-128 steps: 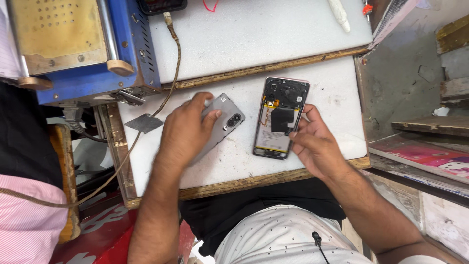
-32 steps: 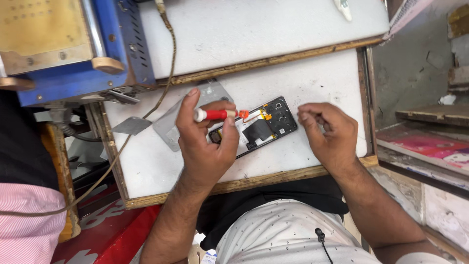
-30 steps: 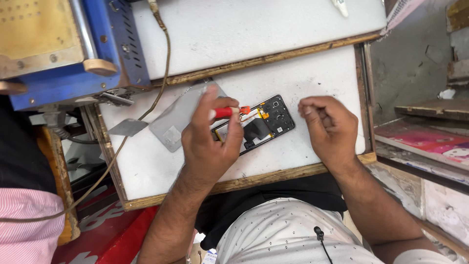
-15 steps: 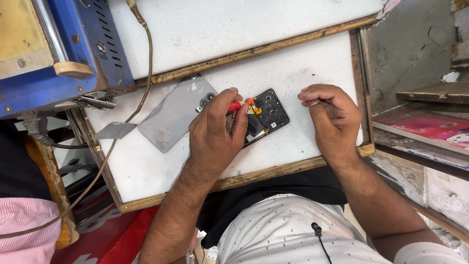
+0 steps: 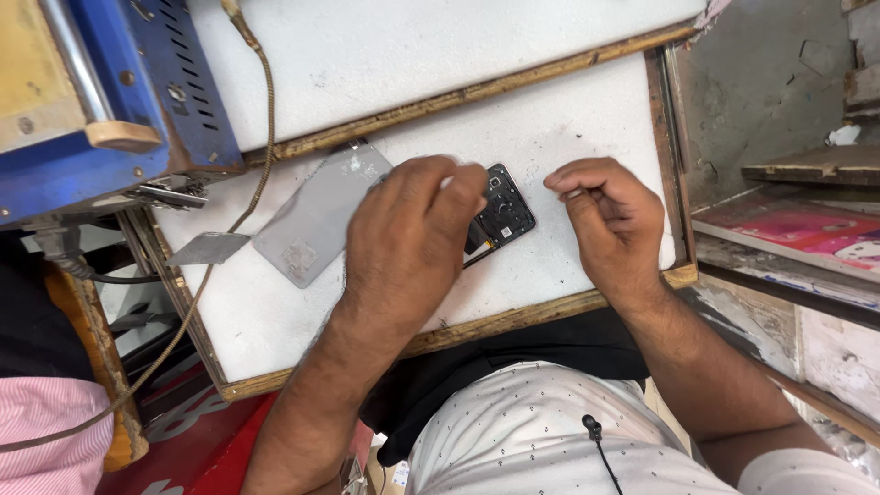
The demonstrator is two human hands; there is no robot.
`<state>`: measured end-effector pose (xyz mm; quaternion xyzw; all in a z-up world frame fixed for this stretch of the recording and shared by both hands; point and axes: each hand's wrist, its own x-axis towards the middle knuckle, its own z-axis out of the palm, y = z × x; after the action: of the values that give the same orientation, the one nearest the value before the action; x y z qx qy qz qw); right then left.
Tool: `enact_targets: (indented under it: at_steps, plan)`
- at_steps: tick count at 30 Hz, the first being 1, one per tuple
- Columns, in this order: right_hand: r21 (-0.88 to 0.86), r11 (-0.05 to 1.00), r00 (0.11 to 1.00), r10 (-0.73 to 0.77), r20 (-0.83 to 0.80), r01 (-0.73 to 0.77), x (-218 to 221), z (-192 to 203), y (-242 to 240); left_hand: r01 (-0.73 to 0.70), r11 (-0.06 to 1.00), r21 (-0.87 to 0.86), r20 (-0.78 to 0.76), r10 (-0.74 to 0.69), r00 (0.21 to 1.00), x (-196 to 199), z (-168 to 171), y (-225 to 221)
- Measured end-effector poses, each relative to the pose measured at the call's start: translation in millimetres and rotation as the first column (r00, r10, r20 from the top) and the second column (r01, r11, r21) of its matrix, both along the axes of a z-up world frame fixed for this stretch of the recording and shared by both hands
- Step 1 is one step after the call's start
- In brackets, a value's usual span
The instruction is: The person removes the back cover of a pink smartphone using a black prying tool, then uses a red screwdriver to unscrew and detach internal components. The back cover is set aside, and the person continues to manipulate the internal parts of the phone.
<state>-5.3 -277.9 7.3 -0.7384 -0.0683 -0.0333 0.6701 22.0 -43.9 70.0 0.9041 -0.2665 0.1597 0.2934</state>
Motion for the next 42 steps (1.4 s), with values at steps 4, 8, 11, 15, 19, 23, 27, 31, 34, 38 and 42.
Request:
enact_targets:
  at_steps: [4,8,11,15,19,23,27,31,34,38,42]
  plan:
    - [-0.310,0.951,0.996,0.023,0.084,0.005,1.9,10.3,4.9,0.037,0.988,0.152,-0.093,-0.023,0.995,10.6,18.0,4.8]
    - [-0.510,0.860,0.989,0.060,0.137,0.018,5.2,19.6,15.3,0.089,0.987,0.133,-0.118,-0.073,0.990,13.4,33.3,9.1]
    - [-0.548,0.836,0.982,0.088,0.168,0.018,6.3,23.0,19.0,0.103,0.985,0.141,-0.112,-0.087,0.990,16.4,36.1,1.6]
    - [-0.594,0.805,0.971,0.150,0.185,-0.011,5.4,26.0,20.3,0.074,0.979,0.189,-0.190,-0.037,0.981,23.8,36.7,1.0]
    - [-0.602,0.797,0.960,0.205,0.188,-0.052,5.6,24.2,19.9,0.148,0.976,0.161,-0.208,-0.113,0.972,23.5,39.6,2.3]
    - [-0.647,0.746,0.916,0.355,0.189,-0.155,6.1,21.8,25.5,0.082,0.985,0.153,-0.127,-0.063,0.990,22.8,39.3,6.0]
    - [-0.715,0.688,0.916,0.357,0.184,-0.125,3.7,22.7,27.5,0.158,0.956,0.247,-0.276,-0.087,0.957,25.0,37.4,8.4]
    - [-0.667,0.725,0.925,0.352,0.145,-0.171,4.6,24.8,27.8,0.126,0.983,0.130,-0.234,-0.093,0.968,26.8,34.7,10.1]
    - [-0.678,0.719,0.930,0.336,0.146,-0.153,4.9,23.6,27.1,0.168,0.976,0.141,-0.224,-0.133,0.965,27.6,33.6,8.9]
    - [-0.657,0.736,0.931,0.336,0.145,-0.163,5.7,23.2,27.6,0.105,0.983,0.152,-0.140,-0.084,0.987,27.0,36.2,11.1]
    - [-0.636,0.756,0.942,0.305,0.140,-0.151,4.5,25.2,24.7,0.220,0.957,0.189,-0.292,-0.159,0.943,31.4,35.8,8.8]
